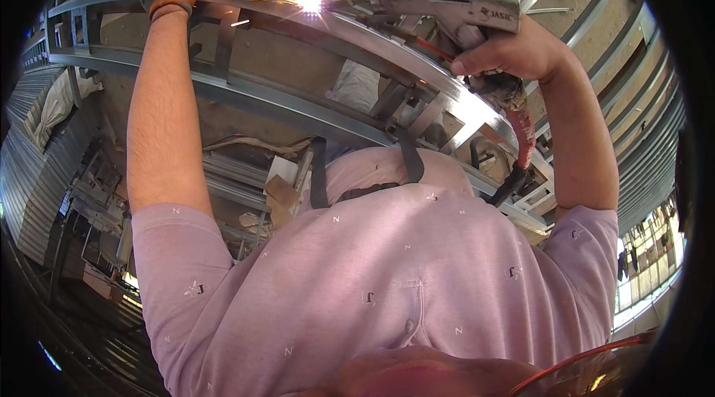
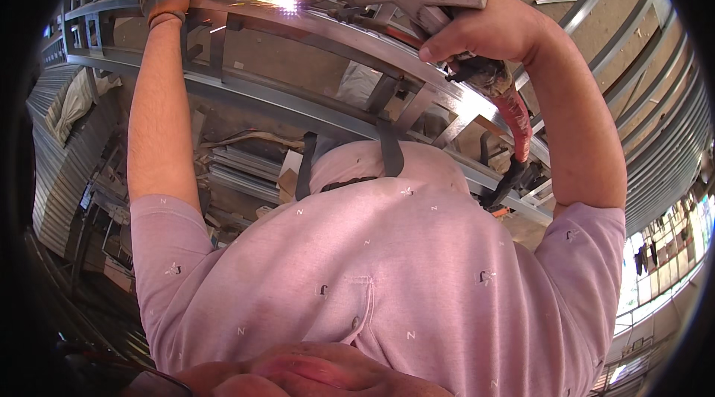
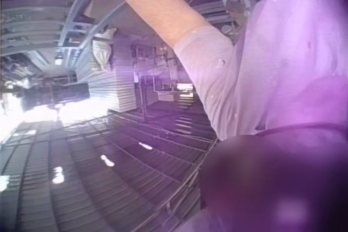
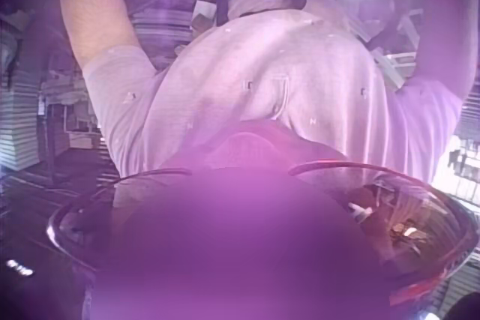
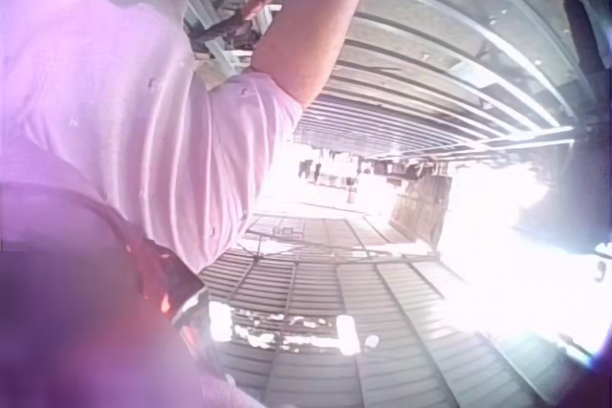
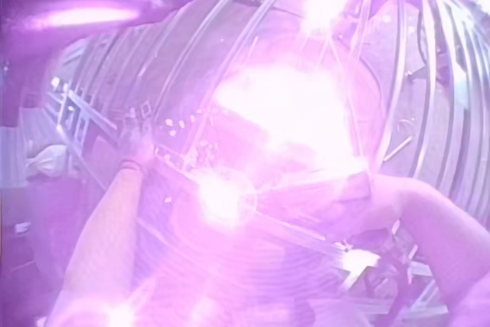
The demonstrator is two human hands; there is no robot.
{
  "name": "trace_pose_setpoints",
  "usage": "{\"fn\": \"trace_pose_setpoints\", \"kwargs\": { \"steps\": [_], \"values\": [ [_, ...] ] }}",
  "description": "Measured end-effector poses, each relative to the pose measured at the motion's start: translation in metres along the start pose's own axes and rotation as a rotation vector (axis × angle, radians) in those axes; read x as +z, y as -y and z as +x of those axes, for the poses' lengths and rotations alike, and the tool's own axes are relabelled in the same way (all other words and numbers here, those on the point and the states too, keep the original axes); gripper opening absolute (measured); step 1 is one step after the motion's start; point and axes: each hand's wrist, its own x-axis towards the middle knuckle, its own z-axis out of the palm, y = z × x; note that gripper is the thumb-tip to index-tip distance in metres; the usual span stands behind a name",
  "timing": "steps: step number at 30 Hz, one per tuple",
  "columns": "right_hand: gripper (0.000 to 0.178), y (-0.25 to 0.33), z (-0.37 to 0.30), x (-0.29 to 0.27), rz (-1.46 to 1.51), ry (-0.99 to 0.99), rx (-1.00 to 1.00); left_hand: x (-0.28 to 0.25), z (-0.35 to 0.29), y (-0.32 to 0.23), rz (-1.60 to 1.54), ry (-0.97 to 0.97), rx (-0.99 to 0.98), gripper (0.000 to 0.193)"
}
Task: The person welds a metal frame using a handheld welding torch, moving along seams and joints while sparks fly. They pause briefly to reposition the torch and continue welding different sections of the frame.
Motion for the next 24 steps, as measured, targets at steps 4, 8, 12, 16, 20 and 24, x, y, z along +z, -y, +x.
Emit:
{"fn": "trace_pose_setpoints", "kwargs": {
  "steps": [4, 8, 12, 16, 20, 24],
  "values": [
    [0.046, -0.003, 0.000, -0.003, 0.001, 0.018, 0.033, -0.003, 0.000, -0.010, -0.067, 0.012, -0.075, 0.065],
    [0.048, -0.002, -0.003, -0.003, -0.030, -0.008, 0.041, -0.004, -0.001, -0.008, -0.146, 0.021, -0.047, 0.062],
    [0.050, -0.001, -0.004, -0.005, -0.054, -0.007, 0.049, -0.004, -0.002, 0.002, 0.264, -0.024, 0.240, 0.058],
    [0.046, -0.003, -0.004, -0.007, -0.034, 0.018, 0.066, -0.003, -0.004, 0.007, 0.453, 0.016, 0.292, 0.060],
    [0.041, -0.005, -0.006, -0.007, -0.053, -0.001, 0.031, -0.019, -0.006, -0.019, -0.074, 0.002, 0.015, 0.066],
    [0.040, -0.006, -0.009, -0.009, -0.040, 0.005, 0.052, -0.013, -0.005, -0.012, -0.006, 0.013, 0.014, 0.065]
  ]
}}
